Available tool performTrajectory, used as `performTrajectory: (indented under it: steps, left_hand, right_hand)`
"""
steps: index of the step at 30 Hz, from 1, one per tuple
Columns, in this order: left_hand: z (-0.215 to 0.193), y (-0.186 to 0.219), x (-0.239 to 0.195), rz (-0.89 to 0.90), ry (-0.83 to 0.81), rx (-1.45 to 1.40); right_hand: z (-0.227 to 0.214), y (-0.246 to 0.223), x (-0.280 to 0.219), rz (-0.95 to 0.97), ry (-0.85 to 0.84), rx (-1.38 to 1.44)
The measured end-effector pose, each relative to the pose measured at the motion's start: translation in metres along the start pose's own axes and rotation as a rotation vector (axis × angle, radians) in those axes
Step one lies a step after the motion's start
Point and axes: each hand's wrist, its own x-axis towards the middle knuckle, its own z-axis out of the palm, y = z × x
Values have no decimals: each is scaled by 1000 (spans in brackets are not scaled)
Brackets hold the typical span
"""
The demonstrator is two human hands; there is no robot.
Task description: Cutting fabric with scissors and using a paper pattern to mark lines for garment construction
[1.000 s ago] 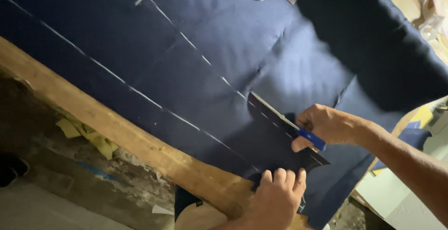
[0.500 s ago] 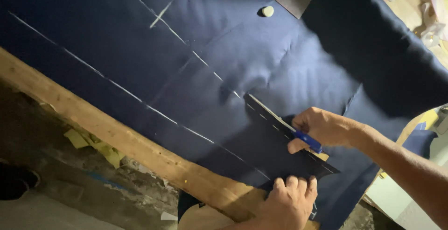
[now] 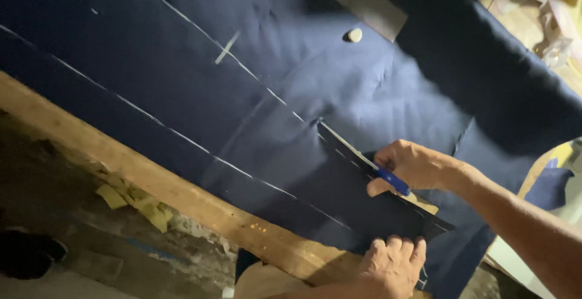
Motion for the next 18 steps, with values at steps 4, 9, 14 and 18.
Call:
performTrajectory:
  steps: [4, 9, 14, 18]
  left_hand:
    - [-61, -32, -44, 250, 687, 92]
    - [-174, -97, -97, 136, 703, 569]
    - [-181, -148, -111, -25, 587, 567]
    - [-186, -154, -111, -50, 607, 706]
  right_hand:
    - [0, -9, -5, 13, 49, -56]
    - [6, 1, -2, -44, 25, 81]
    - [3, 4, 2, -53, 89, -40]
    - [-15, -33, -13, 8, -8, -256]
